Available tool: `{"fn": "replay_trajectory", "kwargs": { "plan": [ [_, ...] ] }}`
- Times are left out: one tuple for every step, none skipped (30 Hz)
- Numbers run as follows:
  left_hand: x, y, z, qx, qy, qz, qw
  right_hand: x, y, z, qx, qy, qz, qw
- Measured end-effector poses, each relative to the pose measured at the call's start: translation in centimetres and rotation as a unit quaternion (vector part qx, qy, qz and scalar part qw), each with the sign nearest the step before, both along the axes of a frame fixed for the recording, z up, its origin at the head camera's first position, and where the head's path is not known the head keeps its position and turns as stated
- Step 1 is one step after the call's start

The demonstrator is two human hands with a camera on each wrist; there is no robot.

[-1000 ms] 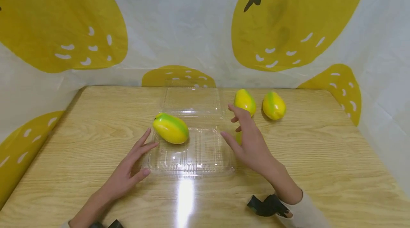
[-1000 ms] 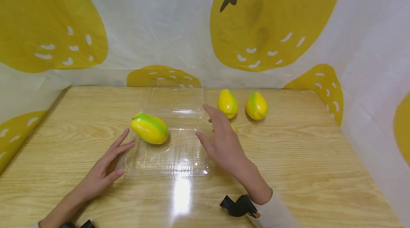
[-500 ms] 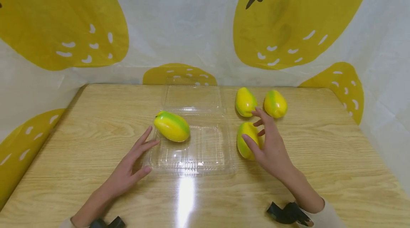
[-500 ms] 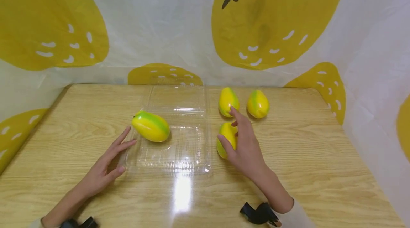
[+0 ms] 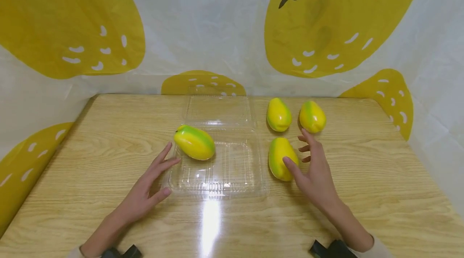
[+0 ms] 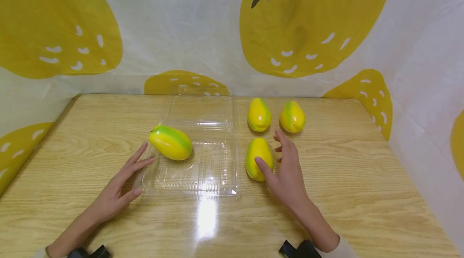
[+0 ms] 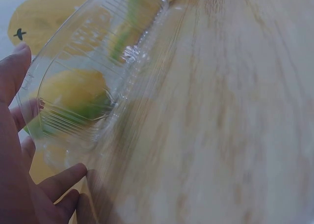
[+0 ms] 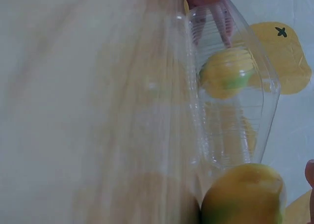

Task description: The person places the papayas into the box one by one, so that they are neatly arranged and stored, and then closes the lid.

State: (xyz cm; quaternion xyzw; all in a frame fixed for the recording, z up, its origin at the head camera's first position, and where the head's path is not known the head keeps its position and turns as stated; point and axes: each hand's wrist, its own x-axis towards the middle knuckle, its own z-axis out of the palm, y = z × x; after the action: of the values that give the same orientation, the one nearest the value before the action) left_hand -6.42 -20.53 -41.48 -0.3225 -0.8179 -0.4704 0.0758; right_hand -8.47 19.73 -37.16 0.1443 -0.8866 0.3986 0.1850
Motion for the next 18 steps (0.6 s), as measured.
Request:
{"fn": "replay_trajectory", "kwargs": {
  "plan": [
    [0.0,0.0,0.0,0.000,0.000,0.000,1.0000,0.1,0.1,-0.1,-0.001,-0.010,-0.005,1.000],
    [0.0,0.0,0.0,0.000,0.000,0.000,1.0000,0.2,0.1,-0.3,-0.002,-0.019,-0.010,1.000],
    [0.0,0.0,-0.1,0.000,0.000,0.000,1.0000,0.3,0.1,-0.4,-0.004,-0.026,-0.013,1.000],
    [0.0,0.0,-0.1,0.000,0.001,0.000,1.0000,0.4,0.2,-0.6,-0.007,-0.032,-0.015,0.999],
    [0.0,0.0,-0.1,0.000,0.002,0.000,1.0000,0.4,0.2,-0.7,-0.008,-0.035,-0.015,0.999],
    [0.0,-0.1,-0.1,0.000,0.002,0.000,1.0000,0.4,0.2,-0.9,-0.007,-0.035,-0.013,0.999],
    [0.0,-0.1,-0.2,0.000,0.003,0.001,1.0000,0.4,0.2,-1.1,-0.005,-0.034,-0.010,0.999],
    [0.0,-0.1,-0.2,0.000,0.004,0.000,1.0000,0.4,0.2,-1.4,-0.003,-0.031,-0.007,0.999],
    [0.0,-0.1,-0.2,0.000,0.002,0.000,1.0000,0.4,0.2,-1.6,-0.002,-0.030,-0.004,1.000],
    [0.0,-0.1,-0.2,-0.001,0.001,0.001,1.0000,0.3,0.1,-1.8,-0.001,-0.029,-0.001,1.000],
    [0.0,-0.1,-0.2,-0.001,0.001,0.000,1.0000,0.3,0.1,-2.0,0.001,-0.028,0.000,1.000],
    [0.0,0.0,-0.2,-0.002,-0.001,0.001,1.0000,0.2,0.1,-2.2,0.002,-0.028,0.000,1.000],
    [0.0,0.0,-0.2,-0.003,-0.001,0.001,1.0000,0.3,0.0,-2.4,0.000,-0.032,-0.003,0.999],
    [0.0,0.0,-0.2,-0.003,-0.003,0.001,1.0000,0.3,-0.1,-2.6,-0.003,-0.038,-0.007,0.999],
    [0.0,-0.1,-0.2,-0.003,-0.007,0.001,1.0000,0.3,-0.1,-2.7,-0.007,-0.045,-0.011,0.999],
    [0.0,-0.1,-0.2,-0.005,-0.009,0.002,0.9999,0.4,-0.1,-2.8,-0.011,-0.053,-0.014,0.998],
    [0.0,-0.1,-0.2,-0.006,-0.012,0.002,0.9999,0.4,-0.2,-2.9,-0.014,-0.059,-0.018,0.998],
    [0.1,-0.1,-0.2,-0.006,-0.014,0.002,0.9999,0.5,-0.2,-2.9,-0.016,-0.068,-0.023,0.997]
  ]
}}
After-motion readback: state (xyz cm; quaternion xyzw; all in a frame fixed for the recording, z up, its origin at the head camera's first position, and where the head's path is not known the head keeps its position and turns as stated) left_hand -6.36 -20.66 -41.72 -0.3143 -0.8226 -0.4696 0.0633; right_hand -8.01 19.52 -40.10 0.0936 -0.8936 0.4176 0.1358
